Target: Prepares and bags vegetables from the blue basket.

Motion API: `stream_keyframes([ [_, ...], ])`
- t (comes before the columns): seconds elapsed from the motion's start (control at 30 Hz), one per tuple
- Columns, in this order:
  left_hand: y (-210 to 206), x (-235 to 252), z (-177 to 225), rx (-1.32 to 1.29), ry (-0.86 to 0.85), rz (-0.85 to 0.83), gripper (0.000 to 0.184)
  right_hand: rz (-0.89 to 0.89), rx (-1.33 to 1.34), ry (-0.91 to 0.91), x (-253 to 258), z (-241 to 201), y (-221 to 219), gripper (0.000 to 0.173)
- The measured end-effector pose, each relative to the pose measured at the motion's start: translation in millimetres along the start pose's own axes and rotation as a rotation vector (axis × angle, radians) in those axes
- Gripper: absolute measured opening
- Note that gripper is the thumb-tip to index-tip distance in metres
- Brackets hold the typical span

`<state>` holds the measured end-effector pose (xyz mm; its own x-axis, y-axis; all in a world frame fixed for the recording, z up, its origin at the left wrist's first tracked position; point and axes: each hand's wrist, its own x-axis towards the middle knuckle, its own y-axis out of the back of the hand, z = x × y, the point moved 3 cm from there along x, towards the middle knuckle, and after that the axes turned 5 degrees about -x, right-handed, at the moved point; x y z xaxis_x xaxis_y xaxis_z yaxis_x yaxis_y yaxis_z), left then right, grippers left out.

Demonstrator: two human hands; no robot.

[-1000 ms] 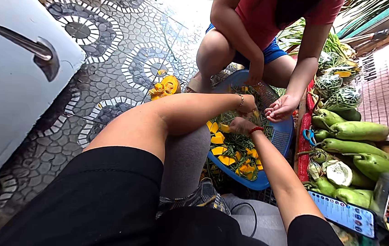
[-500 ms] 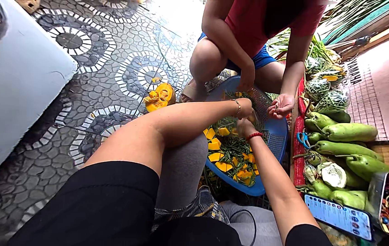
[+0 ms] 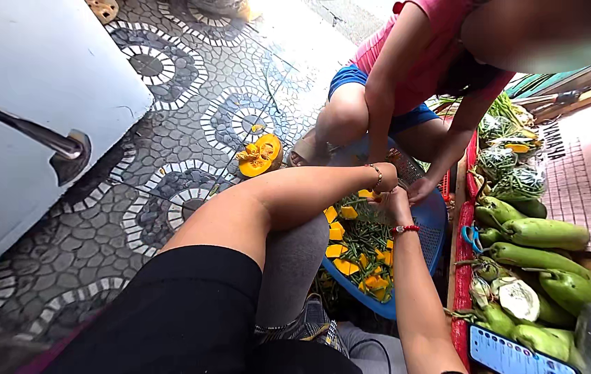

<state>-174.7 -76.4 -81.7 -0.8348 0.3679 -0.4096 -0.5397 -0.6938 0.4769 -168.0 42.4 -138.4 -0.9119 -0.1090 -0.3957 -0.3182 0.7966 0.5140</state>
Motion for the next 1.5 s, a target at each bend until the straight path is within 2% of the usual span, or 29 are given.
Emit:
stream_keyframes([
  [0.1,2,0,-1,0.000,0.010,-0.001,0.027,-0.025,0.341,-0.064,5,7,-18,0.024],
  [0.2,3,-4,0,-0.001,0.014,-0.013,0.028,-0.066,0.432,-0.098,14,16,-30,0.031],
  [0.3,3,-7,2,0.032,0.013,-0.029,0.028,-0.104,0.507,-0.103,22,23,-38,0.029],
  [0.37,3,-5,1,0.051,0.011,-0.037,0.028,-0.121,0.394,-0.093,24,24,-43,0.027],
  [0.47,3,-1,-1,0.108,0.002,-0.036,0.027,-0.181,0.009,-0.124,35,29,-58,0.028],
  [0.57,3,-4,-3,0.145,0.004,-0.045,0.027,-0.135,-0.079,-0.217,39,34,-68,0.030],
  [0.63,6,-9,-2,0.168,-0.001,-0.008,0.030,-0.081,-0.175,-0.127,40,39,-61,0.033],
  [0.77,15,-21,9,0.303,0.074,0.134,0.021,0.057,-0.653,0.140,27,10,-33,0.040],
  [0.87,8,-14,13,0.299,-0.014,0.145,0.020,-0.059,-0.779,0.061,27,20,-34,0.042],
  [0.97,5,-5,12,0.076,-0.046,0.101,0.020,-0.392,-1.200,-0.049,34,22,-47,0.040],
  [1.03,5,0,8,-0.055,-0.005,0.109,0.020,-0.414,-1.122,-0.035,30,16,-44,0.037],
  [1.1,4,4,3,-0.287,0.049,0.113,0.022,-0.414,-0.986,0.091,27,15,-33,0.034],
  [1.2,-2,1,-3,-0.576,0.090,0.028,0.030,-0.525,-1.083,0.264,21,20,-19,0.039],
  [1.33,-16,-2,-10,-0.492,0.157,-0.091,0.028,-0.570,-1.181,0.304,8,47,-19,0.037],
  [1.43,-19,-1,-4,-0.401,0.140,-0.118,0.020,-0.536,-1.248,0.408,4,51,-22,0.043],
  [1.5,-22,-1,1,-0.340,0.107,-0.130,0.023,-0.534,-1.343,0.428,-1,54,-28,0.047],
])
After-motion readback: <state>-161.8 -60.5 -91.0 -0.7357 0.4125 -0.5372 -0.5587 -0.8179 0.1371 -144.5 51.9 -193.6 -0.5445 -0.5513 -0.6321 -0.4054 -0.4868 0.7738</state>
